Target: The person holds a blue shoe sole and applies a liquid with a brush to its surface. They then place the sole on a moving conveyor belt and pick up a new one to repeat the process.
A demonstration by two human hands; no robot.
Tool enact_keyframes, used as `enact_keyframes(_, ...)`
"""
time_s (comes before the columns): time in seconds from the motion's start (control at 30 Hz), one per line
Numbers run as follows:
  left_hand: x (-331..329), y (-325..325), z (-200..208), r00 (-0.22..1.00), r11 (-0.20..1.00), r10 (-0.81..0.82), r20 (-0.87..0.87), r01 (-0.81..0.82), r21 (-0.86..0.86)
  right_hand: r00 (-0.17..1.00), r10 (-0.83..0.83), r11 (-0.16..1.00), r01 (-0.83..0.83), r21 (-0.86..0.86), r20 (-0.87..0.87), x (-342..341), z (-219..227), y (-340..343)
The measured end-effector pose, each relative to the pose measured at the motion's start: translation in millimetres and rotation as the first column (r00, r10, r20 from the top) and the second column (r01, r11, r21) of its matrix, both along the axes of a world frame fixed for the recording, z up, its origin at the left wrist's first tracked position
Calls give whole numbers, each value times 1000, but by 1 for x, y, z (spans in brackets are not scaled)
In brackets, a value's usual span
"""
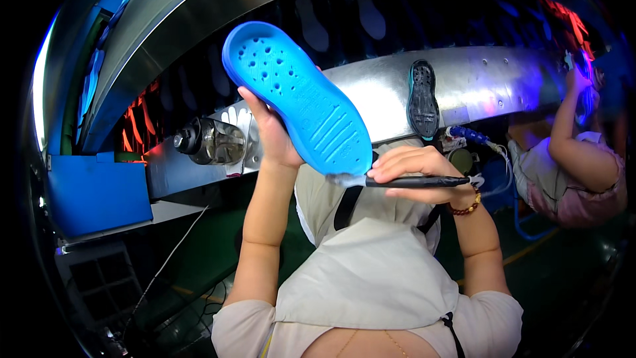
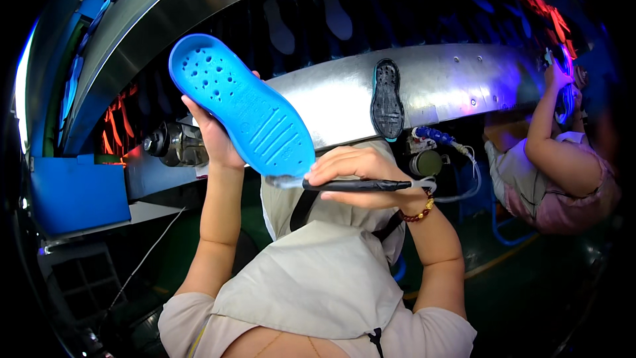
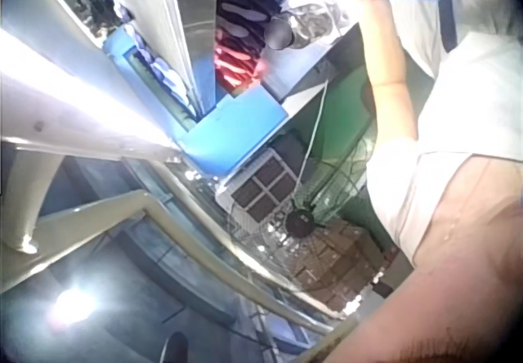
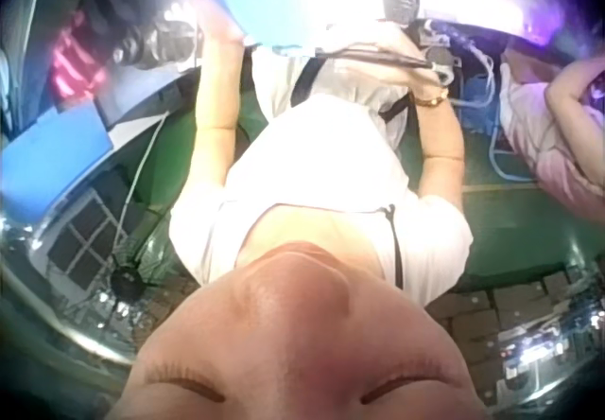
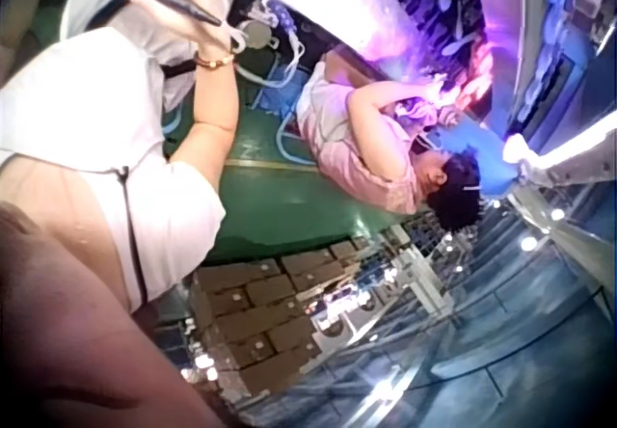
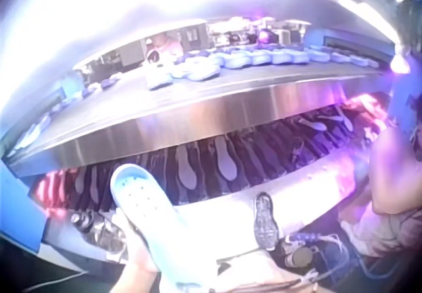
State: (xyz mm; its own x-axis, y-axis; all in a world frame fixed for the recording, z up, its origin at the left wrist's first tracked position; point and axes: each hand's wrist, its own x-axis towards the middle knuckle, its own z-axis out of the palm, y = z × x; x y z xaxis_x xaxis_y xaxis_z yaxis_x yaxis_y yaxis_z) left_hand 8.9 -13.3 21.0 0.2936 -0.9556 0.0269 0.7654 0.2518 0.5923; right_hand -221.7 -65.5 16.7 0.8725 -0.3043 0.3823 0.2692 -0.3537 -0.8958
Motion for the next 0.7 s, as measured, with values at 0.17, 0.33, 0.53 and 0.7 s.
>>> enact_keyframes(0.17,0,-3,14,998,996,-63,-8,62,-63,990,-53,826,-28,563,128,-2,-16,-4)
enact_keyframes(0.33,-22,7,25,987,975,-143,-70,128,-181,964,-204,571,-23,820,169,13,-6,12)
enact_keyframes(0.53,-43,11,2,981,982,-178,72,182,-55,956,-276,802,176,570,93,21,12,35)
enact_keyframes(0.7,-35,11,-2,967,981,-184,-174,169,-97,957,-276,897,221,384,95,12,18,5)
